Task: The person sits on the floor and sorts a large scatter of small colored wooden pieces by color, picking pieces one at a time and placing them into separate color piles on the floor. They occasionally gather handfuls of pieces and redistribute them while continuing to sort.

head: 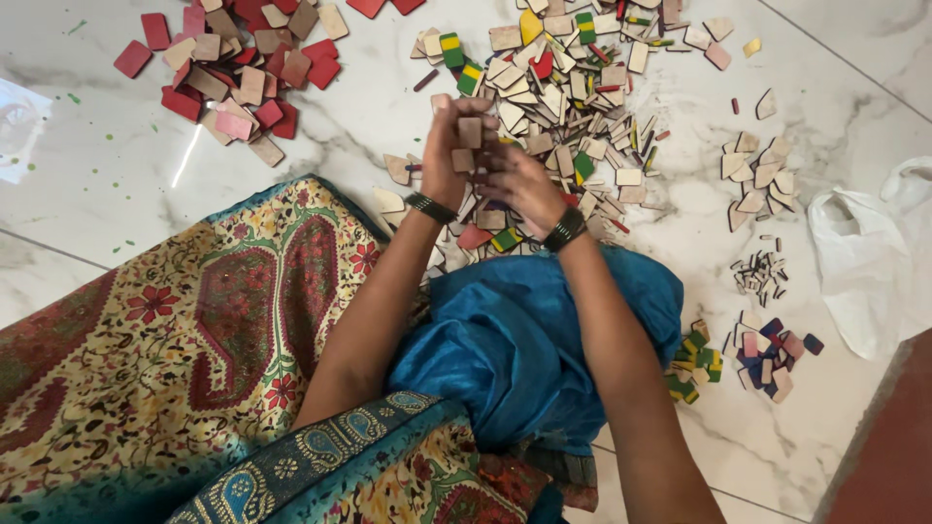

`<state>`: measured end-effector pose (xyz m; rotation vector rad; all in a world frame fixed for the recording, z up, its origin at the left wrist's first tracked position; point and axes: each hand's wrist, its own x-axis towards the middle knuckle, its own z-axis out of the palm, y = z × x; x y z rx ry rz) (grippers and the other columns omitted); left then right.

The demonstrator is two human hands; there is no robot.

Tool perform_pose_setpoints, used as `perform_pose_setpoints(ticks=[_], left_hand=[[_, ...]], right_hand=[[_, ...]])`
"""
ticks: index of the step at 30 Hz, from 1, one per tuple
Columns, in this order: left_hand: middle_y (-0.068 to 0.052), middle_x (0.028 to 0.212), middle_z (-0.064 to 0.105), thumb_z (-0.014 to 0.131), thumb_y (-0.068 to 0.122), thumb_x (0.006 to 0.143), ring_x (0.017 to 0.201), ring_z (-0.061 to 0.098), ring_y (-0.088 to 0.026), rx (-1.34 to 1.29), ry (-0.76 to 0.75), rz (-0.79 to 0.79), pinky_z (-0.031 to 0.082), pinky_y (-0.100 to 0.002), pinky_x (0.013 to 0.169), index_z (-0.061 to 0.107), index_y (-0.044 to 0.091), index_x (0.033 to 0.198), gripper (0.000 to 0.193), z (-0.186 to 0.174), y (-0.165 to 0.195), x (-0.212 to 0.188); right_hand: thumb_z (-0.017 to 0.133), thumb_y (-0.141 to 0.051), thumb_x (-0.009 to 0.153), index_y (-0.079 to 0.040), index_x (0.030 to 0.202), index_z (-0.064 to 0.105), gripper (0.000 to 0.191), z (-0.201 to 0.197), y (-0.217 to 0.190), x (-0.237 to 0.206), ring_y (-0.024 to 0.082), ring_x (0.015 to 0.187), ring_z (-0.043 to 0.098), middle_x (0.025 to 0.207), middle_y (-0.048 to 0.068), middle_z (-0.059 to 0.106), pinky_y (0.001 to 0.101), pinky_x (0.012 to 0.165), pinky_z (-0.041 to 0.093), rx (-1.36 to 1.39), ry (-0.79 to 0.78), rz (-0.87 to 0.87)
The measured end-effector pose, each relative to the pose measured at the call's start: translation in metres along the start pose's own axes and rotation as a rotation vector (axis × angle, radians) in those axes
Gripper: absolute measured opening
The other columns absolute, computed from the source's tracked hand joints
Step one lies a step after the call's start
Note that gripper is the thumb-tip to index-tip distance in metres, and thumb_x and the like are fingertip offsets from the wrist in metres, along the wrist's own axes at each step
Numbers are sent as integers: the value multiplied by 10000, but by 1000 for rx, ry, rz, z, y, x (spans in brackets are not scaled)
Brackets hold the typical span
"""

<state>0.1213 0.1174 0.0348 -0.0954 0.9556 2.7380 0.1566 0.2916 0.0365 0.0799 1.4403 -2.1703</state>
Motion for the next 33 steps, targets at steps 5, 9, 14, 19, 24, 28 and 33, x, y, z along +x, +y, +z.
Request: perform_pose_setpoints(ticks=[5, 9, 14, 19, 24, 28, 33], left_hand=[[-99, 1065, 727, 473, 478, 1084, 914, 638, -155, 506, -85, 205, 535, -308, 815, 699, -10, 1121, 539, 29, -3, -14], [-126, 1155, 727, 433, 518, 1123, 1031, 677, -183, 568, -258, 308, 553, -321, 935, 686, -10, 1169, 588, 43, 9, -24], [-114, 1244, 671, 333, 600, 1034, 1149, 649, -229, 86, -357, 165, 528, -404, 989, 612, 37, 1221, 655, 51, 32, -19], [-144, 1201, 708, 317, 671, 1055, 1231, 651, -288, 11, -239, 311, 449, -424, 1165, 646, 28, 1208, 738, 25, 57, -7], [-109, 1036, 785, 408, 585, 1022, 1001, 728, -234, 359, 292, 135, 539, -381, 943, 724, 40, 1111, 636, -46, 79, 12], [-105, 961, 784, 527, 366, 1063, 890, 730, -172, 794, 532, 340, 553, -300, 816, 736, 33, 1009, 397, -93, 73, -2], [-103, 898, 695, 643, 201, 996, 853, 630, -264, 1328, 583, 631, 481, -384, 795, 708, 79, 946, 147, -97, 58, -15]], right_hand=[[532, -24, 944, -65, 1467, 426, 535, 5, -1, 0, 208, 1123, 653, 1256, 70, 600, 407, 972, 596, 162, -107, 5], [522, -28, 992, -100, 1437, 434, 459, 6, -6, -3, 228, 1101, 665, 1240, 79, 605, 423, 893, 588, 204, -30, 52], [547, 157, 835, -98, 1464, 413, 692, 19, -19, -11, 218, 1143, 662, 1241, 74, 601, 464, 1030, 571, 287, -120, -66], [572, 106, 906, -99, 1546, 410, 690, 31, -37, -21, 207, 1023, 644, 1220, 122, 654, 428, 1027, 548, 252, -154, -39], [622, -139, 991, -104, 1466, 455, 506, 38, -41, -21, 224, 1073, 674, 1194, 121, 668, 407, 938, 567, 390, -91, -15], [624, -363, 998, -99, 1361, 514, 462, 25, -40, -10, 275, 1024, 686, 1151, 150, 683, 429, 822, 584, 581, 19, -85], [609, -313, 1066, -91, 1413, 528, 419, 16, -28, 25, 287, 1107, 662, 1257, 162, 670, 379, 904, 567, 459, 37, -10]])
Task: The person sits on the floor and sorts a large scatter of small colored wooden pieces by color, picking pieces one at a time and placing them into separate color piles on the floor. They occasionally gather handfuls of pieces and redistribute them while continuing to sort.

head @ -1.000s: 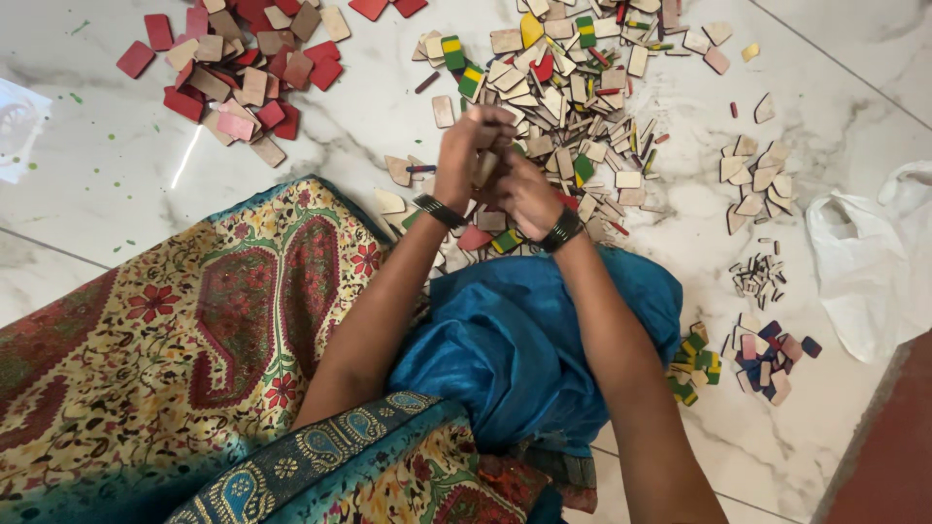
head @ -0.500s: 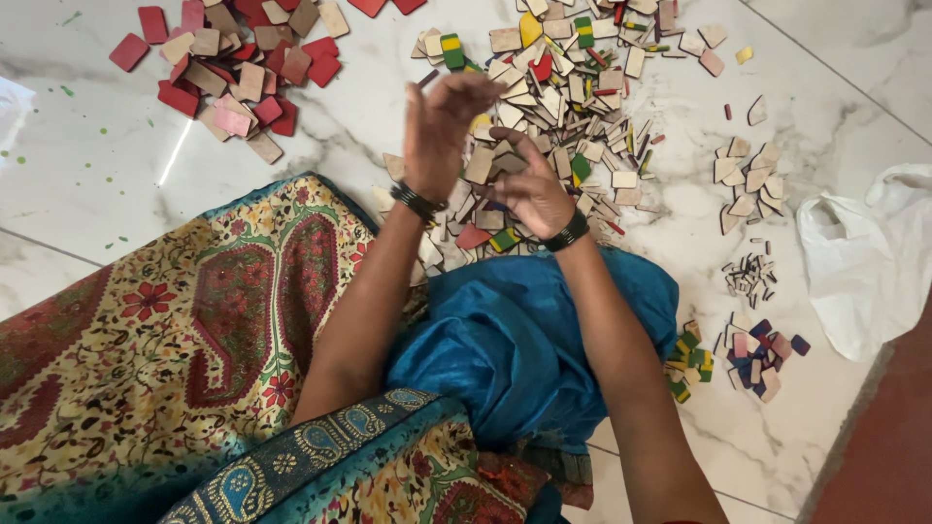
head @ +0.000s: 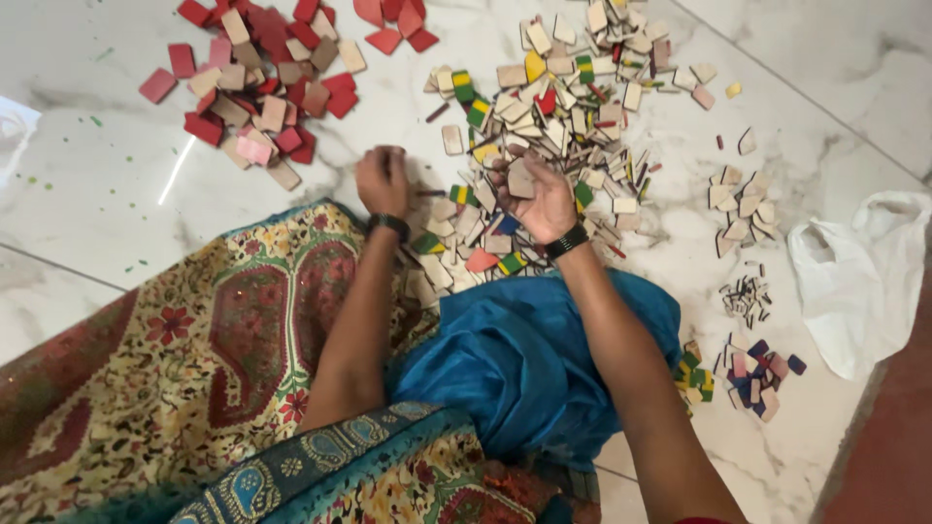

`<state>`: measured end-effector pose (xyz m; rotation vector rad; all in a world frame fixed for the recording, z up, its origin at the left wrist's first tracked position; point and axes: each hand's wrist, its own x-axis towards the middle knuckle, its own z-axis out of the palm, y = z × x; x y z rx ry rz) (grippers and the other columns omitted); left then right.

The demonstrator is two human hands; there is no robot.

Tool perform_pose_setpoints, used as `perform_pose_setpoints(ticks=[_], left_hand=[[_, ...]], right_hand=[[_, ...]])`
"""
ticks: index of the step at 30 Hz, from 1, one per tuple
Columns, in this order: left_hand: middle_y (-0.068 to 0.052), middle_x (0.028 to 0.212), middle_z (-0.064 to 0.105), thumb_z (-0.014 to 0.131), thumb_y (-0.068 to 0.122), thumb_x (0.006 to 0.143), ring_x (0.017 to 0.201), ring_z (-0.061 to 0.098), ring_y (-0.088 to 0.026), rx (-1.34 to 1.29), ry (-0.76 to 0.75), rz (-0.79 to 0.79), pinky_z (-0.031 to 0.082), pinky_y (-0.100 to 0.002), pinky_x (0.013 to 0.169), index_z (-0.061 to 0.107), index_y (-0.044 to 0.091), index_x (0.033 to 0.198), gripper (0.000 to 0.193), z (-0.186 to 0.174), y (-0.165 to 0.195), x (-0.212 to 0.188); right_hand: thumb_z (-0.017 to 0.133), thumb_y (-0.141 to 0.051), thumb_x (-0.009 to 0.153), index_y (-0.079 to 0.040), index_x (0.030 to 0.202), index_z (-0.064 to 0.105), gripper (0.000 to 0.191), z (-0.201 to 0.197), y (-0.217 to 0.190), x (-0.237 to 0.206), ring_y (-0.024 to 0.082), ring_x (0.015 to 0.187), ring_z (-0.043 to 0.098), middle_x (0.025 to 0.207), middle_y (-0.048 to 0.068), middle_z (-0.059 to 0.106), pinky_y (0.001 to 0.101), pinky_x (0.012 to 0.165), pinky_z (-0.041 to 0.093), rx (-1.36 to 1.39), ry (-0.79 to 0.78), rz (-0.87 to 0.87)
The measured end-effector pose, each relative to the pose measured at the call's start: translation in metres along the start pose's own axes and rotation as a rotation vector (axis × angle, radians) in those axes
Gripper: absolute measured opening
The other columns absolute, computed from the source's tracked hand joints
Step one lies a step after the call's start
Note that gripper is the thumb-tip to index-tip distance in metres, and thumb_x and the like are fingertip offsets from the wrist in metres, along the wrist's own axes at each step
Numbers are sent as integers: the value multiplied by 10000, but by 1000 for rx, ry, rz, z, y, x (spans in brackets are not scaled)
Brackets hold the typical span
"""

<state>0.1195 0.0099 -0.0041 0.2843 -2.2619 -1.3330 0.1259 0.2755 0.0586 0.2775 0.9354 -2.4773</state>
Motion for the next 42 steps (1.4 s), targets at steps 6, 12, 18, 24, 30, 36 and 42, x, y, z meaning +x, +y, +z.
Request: perform_pose_setpoints(ticks=[6, 12, 18, 24, 30, 36, 42], left_hand=[[-78, 864, 622, 760, 202, 878, 866, 570, -299, 15, -85, 157, 458, -417, 799, 671, 97, 934, 148, -6, 9, 3], [-58, 854, 634, 793, 227, 843, 868, 584, -278, -40, -88, 99, 471, -407, 796, 668, 100, 947, 206, -6, 2, 13], [-49, 824, 631, 804, 205, 828, 846, 587, -263, -91, -84, 64, 482, -397, 772, 675, 96, 933, 199, -13, -1, 21], [-49, 840, 645, 801, 201, 839, 846, 591, -260, -113, -84, 51, 483, -398, 781, 686, 97, 949, 190, -19, -5, 24], [-63, 877, 663, 817, 198, 839, 867, 598, -289, -63, -158, 111, 473, -413, 827, 689, 87, 1090, 303, -24, -5, 17], [-81, 1077, 717, 733, 185, 892, 986, 676, -202, -278, -402, 8, 561, -352, 890, 653, 63, 1306, 439, -28, -6, 22], [-103, 1148, 737, 723, 358, 968, 940, 717, -148, -278, -827, -463, 586, -309, 849, 665, 45, 1355, 501, -55, 14, 6]], right_hand=[[483, -511, 1065, -75, 1378, 445, 537, 13, -26, 72, 373, 1127, 666, 1242, 223, 648, 471, 928, 573, 62, 29, -46], [554, -693, 835, -62, 1527, 276, 977, 40, -76, 180, 441, 1201, 566, 1380, 284, 499, 629, 1050, 463, -95, 260, -155], [662, -615, 895, 47, 1588, 195, 1066, 75, -143, 226, 493, 1395, 441, 1530, 404, 290, 622, 1242, 385, -8, 148, -307], [593, -374, 1077, 35, 1445, 493, 560, 70, -124, 117, 263, 1328, 589, 1397, 174, 598, 408, 1177, 490, -589, -46, -316], [570, -348, 1071, -56, 1297, 644, 377, 11, -77, -49, 168, 1190, 682, 1244, 57, 722, 338, 1037, 539, -818, 149, -220], [612, -393, 976, -98, 1166, 764, 382, -104, -68, -124, 321, 1082, 710, 1151, 166, 757, 405, 951, 542, -1693, 934, -118], [464, -505, 1011, 2, 1322, 592, 607, -129, -52, -128, 433, 1121, 674, 1197, 281, 684, 497, 1005, 500, -1707, 893, 485]])
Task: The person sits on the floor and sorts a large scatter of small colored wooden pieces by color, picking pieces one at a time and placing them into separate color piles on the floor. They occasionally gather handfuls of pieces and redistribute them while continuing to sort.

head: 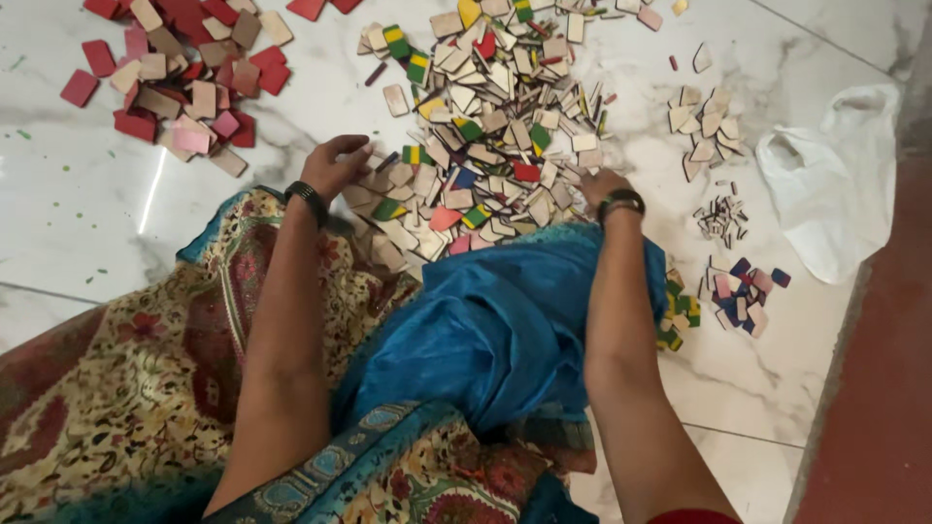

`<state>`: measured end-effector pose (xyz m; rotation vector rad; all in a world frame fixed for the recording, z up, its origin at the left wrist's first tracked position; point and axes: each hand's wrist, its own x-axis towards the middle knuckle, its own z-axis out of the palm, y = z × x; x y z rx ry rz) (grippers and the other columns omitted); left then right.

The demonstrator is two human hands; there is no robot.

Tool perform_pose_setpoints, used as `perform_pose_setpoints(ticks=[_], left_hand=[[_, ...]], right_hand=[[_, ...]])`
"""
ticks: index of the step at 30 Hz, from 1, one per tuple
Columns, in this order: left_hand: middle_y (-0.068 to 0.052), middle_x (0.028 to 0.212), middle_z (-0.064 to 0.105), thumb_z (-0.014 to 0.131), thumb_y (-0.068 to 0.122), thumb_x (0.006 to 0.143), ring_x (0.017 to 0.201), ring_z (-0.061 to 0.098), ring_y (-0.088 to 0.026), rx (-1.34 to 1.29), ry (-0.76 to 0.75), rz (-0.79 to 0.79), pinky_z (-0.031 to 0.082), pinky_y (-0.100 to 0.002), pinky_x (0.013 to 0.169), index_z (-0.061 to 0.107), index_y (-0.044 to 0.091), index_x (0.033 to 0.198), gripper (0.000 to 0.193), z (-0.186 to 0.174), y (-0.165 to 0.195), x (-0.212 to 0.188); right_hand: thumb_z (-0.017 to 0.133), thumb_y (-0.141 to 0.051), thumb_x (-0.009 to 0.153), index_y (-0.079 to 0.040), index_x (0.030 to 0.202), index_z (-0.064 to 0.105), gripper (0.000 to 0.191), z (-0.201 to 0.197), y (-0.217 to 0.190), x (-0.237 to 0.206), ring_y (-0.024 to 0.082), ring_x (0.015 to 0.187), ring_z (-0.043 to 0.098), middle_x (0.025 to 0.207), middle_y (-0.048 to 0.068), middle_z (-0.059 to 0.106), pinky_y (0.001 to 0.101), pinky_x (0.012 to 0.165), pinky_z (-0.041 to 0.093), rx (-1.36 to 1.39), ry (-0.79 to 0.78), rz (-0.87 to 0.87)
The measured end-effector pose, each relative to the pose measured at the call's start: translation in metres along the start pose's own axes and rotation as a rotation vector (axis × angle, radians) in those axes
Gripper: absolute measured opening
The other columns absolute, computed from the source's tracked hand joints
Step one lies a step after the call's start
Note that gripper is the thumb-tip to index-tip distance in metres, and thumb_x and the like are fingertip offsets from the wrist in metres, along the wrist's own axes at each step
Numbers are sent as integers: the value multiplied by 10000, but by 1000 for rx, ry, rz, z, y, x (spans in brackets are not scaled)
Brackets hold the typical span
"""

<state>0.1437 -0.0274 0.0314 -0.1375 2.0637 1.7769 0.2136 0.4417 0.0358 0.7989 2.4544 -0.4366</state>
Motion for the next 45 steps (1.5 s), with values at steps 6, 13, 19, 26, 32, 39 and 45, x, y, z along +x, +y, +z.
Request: perform_pose_setpoints(ticks=[6, 13, 19, 26, 32, 39, 45], left_hand=[[-123, 1194, 688, 654, 555, 906, 1016, 681, -240, 176, -116, -66, 547, -373, 869, 591, 93, 1373, 661, 52, 22, -4], [-176, 1209, 746, 583, 630, 952, 1128, 682, -276, 103, -200, 182, 516, -404, 989, 642, 73, 1421, 731, 109, 16, 18], [-497, 1394, 416, 497, 679, 971, 1020, 391, -629, -158, -218, -140, 377, -469, 814, 526, 162, 1630, 838, 115, 33, 0], [-107, 1601, 401, 451, 746, 900, 1189, 603, -281, -363, -414, -8, 573, -487, 906, 423, 288, 1542, 789, 119, 57, 3], [-175, 1595, 393, 480, 721, 984, 1184, 670, -336, -558, -463, 104, 569, -474, 989, 428, 212, 1602, 803, 94, 66, 12], [-111, 1582, 434, 512, 715, 950, 1160, 701, -308, -449, -472, 163, 586, -462, 991, 457, 182, 1547, 802, 65, 92, 0], [-98, 1406, 673, 511, 667, 1007, 1170, 629, -208, -441, -575, 248, 544, -407, 1005, 527, 100, 1517, 763, 58, 108, -8]], right_hand=[[221, -721, 1013, 10, 1460, 483, 896, 19, -47, -5, 442, 1334, 516, 1435, 301, 539, 498, 1141, 385, 143, -137, -170], [416, -697, 873, -182, 1538, 299, 850, 26, -89, -26, 365, 1360, 453, 1586, 80, 327, 621, 838, 612, 922, -416, -199], [416, -685, 918, -170, 1549, 313, 821, 17, -123, -43, 334, 1361, 487, 1559, 107, 357, 561, 855, 630, 918, -310, -452], [374, -715, 960, -129, 1545, 378, 828, 5, -124, -33, 297, 1312, 582, 1495, 163, 459, 453, 956, 626, 1246, -540, -680], [395, -667, 1051, -45, 1515, 452, 778, -16, -100, -18, 254, 1307, 601, 1457, 200, 562, 455, 958, 595, 1416, -576, -776], [391, -618, 1052, -62, 1469, 484, 702, -32, -97, -28, 283, 1303, 626, 1426, 162, 598, 471, 1032, 569, 1444, -585, -739], [420, -555, 1043, -86, 1431, 508, 615, -38, -89, -26, 294, 1288, 649, 1403, 160, 629, 488, 1080, 577, 1571, -633, -716]])
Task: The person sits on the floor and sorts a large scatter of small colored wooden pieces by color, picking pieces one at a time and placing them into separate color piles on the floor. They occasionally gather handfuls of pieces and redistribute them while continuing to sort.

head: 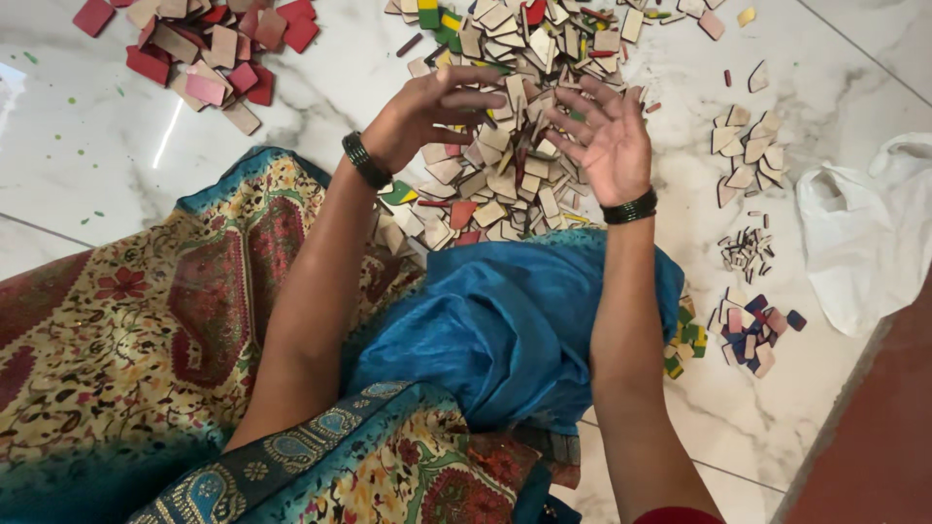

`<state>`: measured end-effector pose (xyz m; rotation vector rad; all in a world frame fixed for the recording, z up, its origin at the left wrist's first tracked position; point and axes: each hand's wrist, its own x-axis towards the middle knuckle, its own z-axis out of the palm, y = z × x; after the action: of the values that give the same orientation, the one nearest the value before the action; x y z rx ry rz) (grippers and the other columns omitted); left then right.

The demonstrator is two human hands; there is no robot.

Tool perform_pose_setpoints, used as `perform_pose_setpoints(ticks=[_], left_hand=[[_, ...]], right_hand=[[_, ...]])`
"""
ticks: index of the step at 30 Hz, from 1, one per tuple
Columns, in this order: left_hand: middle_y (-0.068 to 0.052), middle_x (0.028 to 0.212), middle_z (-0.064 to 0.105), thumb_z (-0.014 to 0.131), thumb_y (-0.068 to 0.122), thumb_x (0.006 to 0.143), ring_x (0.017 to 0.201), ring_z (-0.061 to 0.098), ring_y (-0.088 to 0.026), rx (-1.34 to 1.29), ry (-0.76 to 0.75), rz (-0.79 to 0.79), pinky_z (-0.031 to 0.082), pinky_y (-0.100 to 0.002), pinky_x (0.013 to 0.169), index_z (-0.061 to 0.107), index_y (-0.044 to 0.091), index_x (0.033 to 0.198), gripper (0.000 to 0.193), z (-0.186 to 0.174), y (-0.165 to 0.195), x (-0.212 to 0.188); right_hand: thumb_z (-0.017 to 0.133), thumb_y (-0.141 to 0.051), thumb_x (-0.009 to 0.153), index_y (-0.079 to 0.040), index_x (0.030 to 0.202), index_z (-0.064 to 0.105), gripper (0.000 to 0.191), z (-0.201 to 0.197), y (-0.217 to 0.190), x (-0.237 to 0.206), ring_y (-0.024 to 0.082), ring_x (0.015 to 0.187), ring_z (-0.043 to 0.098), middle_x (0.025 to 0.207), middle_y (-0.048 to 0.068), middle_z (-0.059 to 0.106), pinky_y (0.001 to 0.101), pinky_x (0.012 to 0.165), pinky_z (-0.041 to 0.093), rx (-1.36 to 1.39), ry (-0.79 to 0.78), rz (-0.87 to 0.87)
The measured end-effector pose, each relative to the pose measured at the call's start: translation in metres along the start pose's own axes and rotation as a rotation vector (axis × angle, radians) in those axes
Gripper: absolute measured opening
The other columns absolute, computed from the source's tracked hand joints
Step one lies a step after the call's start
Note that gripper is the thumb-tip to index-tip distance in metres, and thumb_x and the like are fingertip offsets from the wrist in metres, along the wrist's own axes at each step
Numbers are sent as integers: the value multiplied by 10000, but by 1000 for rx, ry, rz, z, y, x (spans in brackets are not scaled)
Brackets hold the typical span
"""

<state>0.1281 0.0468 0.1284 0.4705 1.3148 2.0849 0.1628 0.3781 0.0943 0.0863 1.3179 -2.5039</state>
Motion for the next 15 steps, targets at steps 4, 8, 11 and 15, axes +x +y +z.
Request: perform_pose_setpoints(ticks=[4, 8, 11, 15], left_hand=[[-63, 1256, 767, 468, 653, 999, 1130, 672, -179, 50, -20, -41, 552, -355, 985, 580, 105, 1456, 722, 8, 8, 1], [-67, 1192, 778, 542, 555, 996, 1139, 700, -150, 366, 114, -22, 545, -326, 960, 637, 88, 1374, 608, 17, 15, 2], [-75, 1122, 782, 596, 525, 989, 1036, 731, -188, 525, 109, 43, 569, -354, 897, 656, 90, 1320, 549, 21, 13, 4], [-79, 1015, 783, 587, 495, 939, 894, 737, -241, 921, 127, -53, 576, -382, 778, 726, 136, 1188, 458, 33, -20, 12]], right_hand=[[534, -356, 1062, -68, 1325, 554, 390, -23, 19, 5, 228, 1141, 691, 1300, 120, 672, 361, 899, 588, -361, 199, 21], [538, -203, 1050, -87, 1220, 660, 239, -44, 44, 11, 126, 894, 673, 1051, 40, 734, 236, 659, 501, -647, 312, 142], [591, -288, 1113, 5, 1159, 681, 309, -50, 55, 6, 243, 759, 655, 895, 144, 667, 345, 655, 469, -924, 328, 129], [560, -470, 998, -58, 1138, 751, 475, -40, 54, -9, 420, 998, 700, 1033, 226, 744, 498, 882, 539, -1803, 367, 151]])
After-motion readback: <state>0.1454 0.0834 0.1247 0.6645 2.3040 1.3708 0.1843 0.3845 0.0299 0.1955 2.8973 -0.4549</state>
